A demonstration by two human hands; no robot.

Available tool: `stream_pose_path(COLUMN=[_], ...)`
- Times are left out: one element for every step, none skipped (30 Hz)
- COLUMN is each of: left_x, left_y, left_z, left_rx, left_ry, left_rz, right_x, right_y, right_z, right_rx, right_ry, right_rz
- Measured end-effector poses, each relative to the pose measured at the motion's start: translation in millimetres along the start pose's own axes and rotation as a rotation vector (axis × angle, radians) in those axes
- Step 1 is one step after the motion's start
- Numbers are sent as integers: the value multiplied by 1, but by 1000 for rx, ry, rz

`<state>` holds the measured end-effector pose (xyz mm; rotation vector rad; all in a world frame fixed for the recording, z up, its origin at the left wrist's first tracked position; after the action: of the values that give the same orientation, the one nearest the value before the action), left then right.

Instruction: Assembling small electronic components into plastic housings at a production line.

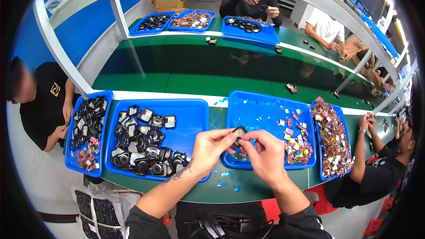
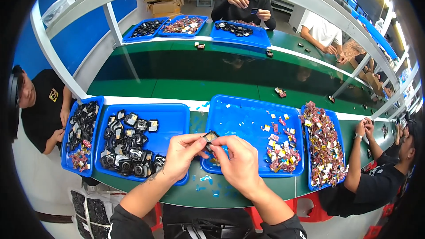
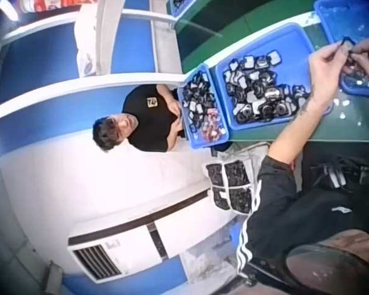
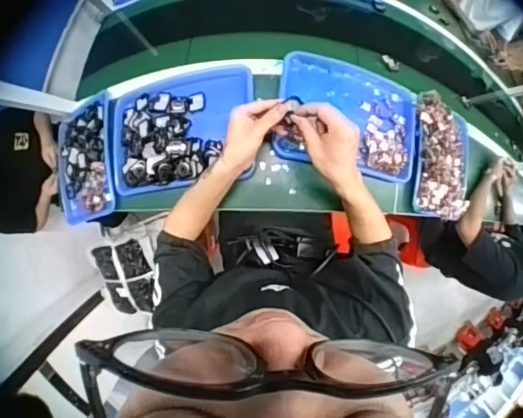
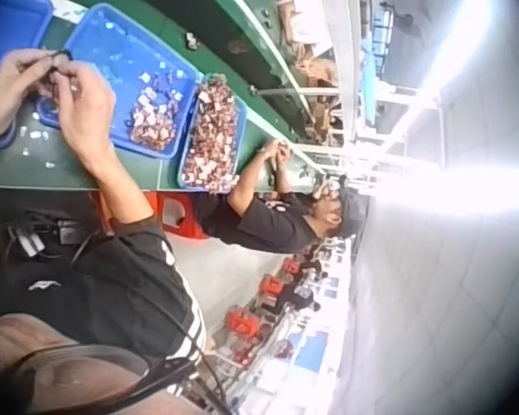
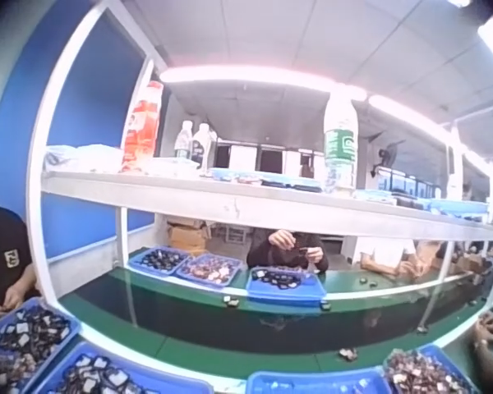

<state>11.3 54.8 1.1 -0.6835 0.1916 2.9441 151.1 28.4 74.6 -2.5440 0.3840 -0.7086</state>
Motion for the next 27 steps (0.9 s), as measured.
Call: stream_pose_path(left_x=[1,1,0,-1,-6,-7,-9,-11,-10,-8,-8,-9,-11,-11,-11,-11,-10,-10,-11,-11,-11,-11,-10,-10,-10,-10,-10], left_y=[-1,-1,0,-1,2,3,5,6,6,6,5,5,6,7,7,7,7,7,7,6,7,8,8,9,9,10,11], left_z=[2,0,-1,-1,3,4,6,8,7,5,3,3,7,10,9,8,6,5,6,6,6,6,6,4,4,4,4], left_rx=[-19,-12,-7,-4,0,5,-36,-77,-75,-57,-40,-38,-79,-121,-119,-103,-88,-86,-94,-102,-101,-111,-122,-120,-132,-144,-142], left_ry=[-34,-34,20,73,67,66,61,56,55,52,49,48,29,9,8,5,1,1,1,2,2,-18,-38,-37,-24,-10,-9], left_rz=[15,16,6,-4,-44,-45,-74,-103,-102,-101,-99,-101,-81,-62,-64,-62,-59,-60,-68,-77,-77,-77,-77,-78,-95,-112,-113], right_x=[-4,-6,-4,-4,-5,-5,-5,-5,-5,-4,-4,-3,-3,-3,-2,-2,-2,-2,-2,-2,-2,-1,-1,-1,-1,0,2], right_y=[0,0,-3,-3,-4,-4,-4,-4,-4,-3,-3,-3,-3,-4,-4,-4,-4,-4,-5,-5,-6,-7,-9,-10,-11,-13,-13], right_z=[3,6,-1,0,1,2,3,3,4,4,6,7,6,5,4,4,4,3,3,2,2,3,1,-1,-2,-5,-9], right_rx=[-38,-77,-43,-47,-59,-70,-73,-82,-92,-94,-117,-140,-143,-152,-161,-163,-160,-157,-158,-154,-149,-151,-97,-43,-45,6,57], right_ry=[-36,-71,-1,0,-29,-58,-58,-84,-110,-109,-123,-138,-137,-141,-144,-144,-140,-137,-137,-131,-124,-123,-115,-106,-105,-87,-70], right_rz=[-10,-19,-26,-26,-23,-19,-20,-17,-14,-12,-15,-17,-15,-10,-5,-4,-11,-17,-17,-23,-28,-28,-34,-41,-40,-32,-24])
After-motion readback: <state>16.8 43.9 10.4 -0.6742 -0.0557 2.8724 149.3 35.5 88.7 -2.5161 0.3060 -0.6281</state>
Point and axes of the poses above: each hand's wrist, its own y-axis away from the middle knuckle, its own x-axis out of the back of the hand, z = x × y, the point moved 6 cm from there along -y, towards the middle knuckle, and after that the axes turned 11 degrees about z, right-handed, at the moved point
